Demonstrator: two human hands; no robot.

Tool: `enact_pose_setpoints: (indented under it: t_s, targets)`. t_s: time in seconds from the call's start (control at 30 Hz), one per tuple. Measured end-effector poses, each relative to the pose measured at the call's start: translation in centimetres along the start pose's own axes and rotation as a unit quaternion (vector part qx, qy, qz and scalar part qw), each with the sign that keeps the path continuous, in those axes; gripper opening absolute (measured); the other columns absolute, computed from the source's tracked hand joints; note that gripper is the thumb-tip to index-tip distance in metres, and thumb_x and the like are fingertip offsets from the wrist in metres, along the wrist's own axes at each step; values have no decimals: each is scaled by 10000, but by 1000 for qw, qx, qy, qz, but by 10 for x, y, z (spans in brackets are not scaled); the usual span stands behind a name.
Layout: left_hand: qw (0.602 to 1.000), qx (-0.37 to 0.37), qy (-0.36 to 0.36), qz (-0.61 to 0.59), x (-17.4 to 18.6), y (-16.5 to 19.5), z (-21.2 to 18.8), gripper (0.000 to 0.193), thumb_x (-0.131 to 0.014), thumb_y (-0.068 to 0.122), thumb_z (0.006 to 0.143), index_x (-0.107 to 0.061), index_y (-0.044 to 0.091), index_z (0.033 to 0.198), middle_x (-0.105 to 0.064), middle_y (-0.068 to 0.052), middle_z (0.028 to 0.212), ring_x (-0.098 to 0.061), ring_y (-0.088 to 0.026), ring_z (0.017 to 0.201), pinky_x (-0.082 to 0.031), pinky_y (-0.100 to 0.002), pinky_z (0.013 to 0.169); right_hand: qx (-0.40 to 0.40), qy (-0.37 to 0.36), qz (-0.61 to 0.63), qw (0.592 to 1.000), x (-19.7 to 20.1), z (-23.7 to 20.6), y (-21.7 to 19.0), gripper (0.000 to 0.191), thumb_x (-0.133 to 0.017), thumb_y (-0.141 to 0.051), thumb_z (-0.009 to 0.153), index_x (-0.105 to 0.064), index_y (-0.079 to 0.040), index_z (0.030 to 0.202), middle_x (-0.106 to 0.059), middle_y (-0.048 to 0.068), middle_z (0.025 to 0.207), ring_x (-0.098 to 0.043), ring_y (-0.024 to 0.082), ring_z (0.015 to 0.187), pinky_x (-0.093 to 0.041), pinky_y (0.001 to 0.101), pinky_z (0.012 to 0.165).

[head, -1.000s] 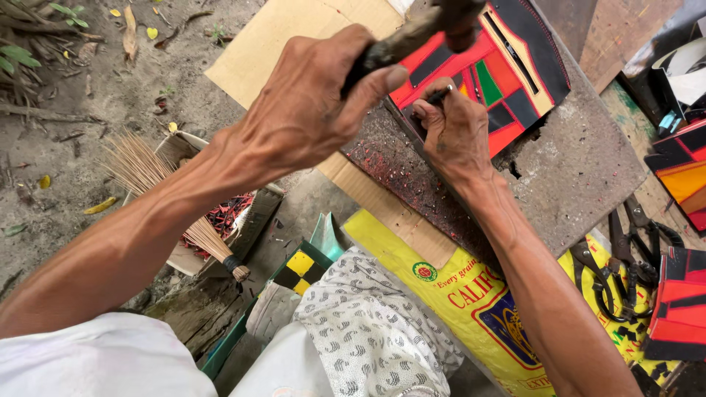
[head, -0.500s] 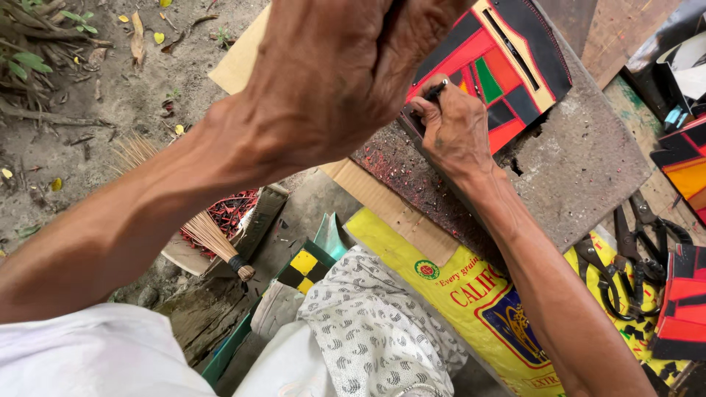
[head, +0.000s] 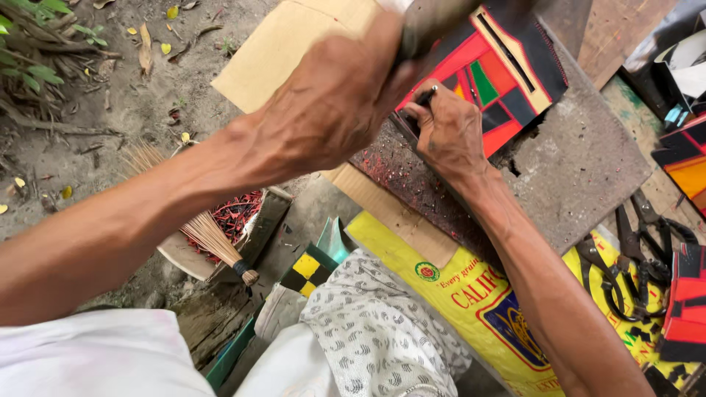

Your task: The person holds a punch against colorful stitched leather pieces on a stone block and strikes it with a hammer, working hole by hole along the edges of each piece. They reposition the leather repeatedly, then set the finished pieces on the workbench with a stack of completed bags.

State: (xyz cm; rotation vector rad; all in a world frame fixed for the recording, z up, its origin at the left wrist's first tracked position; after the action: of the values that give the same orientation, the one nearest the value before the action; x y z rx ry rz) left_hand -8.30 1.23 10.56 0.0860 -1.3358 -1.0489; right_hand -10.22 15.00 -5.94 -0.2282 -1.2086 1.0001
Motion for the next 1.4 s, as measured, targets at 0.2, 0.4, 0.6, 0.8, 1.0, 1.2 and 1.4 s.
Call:
enact_pose_setpoints:
  t_s: [0.2,0.4,0.6,0.8,1.0,1.2,1.4]
  targets:
    - [982,107,-119,96,-23,-37,-23,396,-528,334,1103,-495,-46,994,-547,-215,582,-540,-447,524,-431,-539,499,-20,-5,62,998,-1,-3,0,75,-668,-38,1013,-624,-3,1060,-673,173,844,-707,274,744,-541,379,665]
    - [950,225,-203,68,-73,-89,-53,410,-472,377,1074,-472,-21,976,-559,-197,539,-561,-394,459,-454,-549,490,-41,-93,72,992,2,2,15,62,-610,-4,1033,-661,-26,1061,-698,115,812,-696,202,732,-543,346,663]
    - [960,186,-191,84,-90,-91,-54,389,-477,320,1092,-472,-41,948,-587,-230,607,-605,-453,539,-470,-563,519,-51,2,71,996,7,-7,14,82,-637,-60,1084,-640,12,1044,-724,130,821,-743,193,756,-567,324,670]
    - [956,194,-197,98,-98,-91,-55,358,-473,285,1087,-461,-49,959,-636,-295,707,-665,-494,659,-505,-567,588,-169,28,196,966,16,-10,30,186,-621,-107,1107,-613,49,1005,-744,87,863,-787,179,815,-621,305,719]
    - [966,160,-176,103,-93,-84,-52,361,-511,281,1068,-469,-59,956,-637,-305,713,-656,-526,681,-501,-585,596,-115,-44,184,975,22,-18,16,103,-565,-31,1108,-586,64,1074,-766,111,962,-776,180,920,-659,298,812]
    - [964,173,-182,88,-94,-87,-52,369,-519,286,1070,-472,-60,950,-634,-308,711,-655,-528,691,-500,-587,603,-103,-49,127,985,20,-16,12,73,-597,-22,1095,-595,43,1062,-775,116,913,-777,152,878,-640,287,759]
    - [967,162,-174,89,-97,-90,-56,360,-532,283,1061,-479,-58,959,-638,-316,724,-648,-539,700,-488,-601,605,-101,-41,130,985,20,-17,9,82,-619,-38,1095,-598,29,1051,-766,109,884,-768,142,848,-626,280,733]
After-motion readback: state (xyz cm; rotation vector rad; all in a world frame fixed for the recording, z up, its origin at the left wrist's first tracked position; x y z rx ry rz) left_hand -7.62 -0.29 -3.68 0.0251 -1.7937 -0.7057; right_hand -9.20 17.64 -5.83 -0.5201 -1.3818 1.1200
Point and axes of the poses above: each hand's wrist, its own z-axis towards the middle knuckle, its own x-axis out of the back of the hand, y = z × x, the point moved 9 cm from there along z, towards the middle knuckle
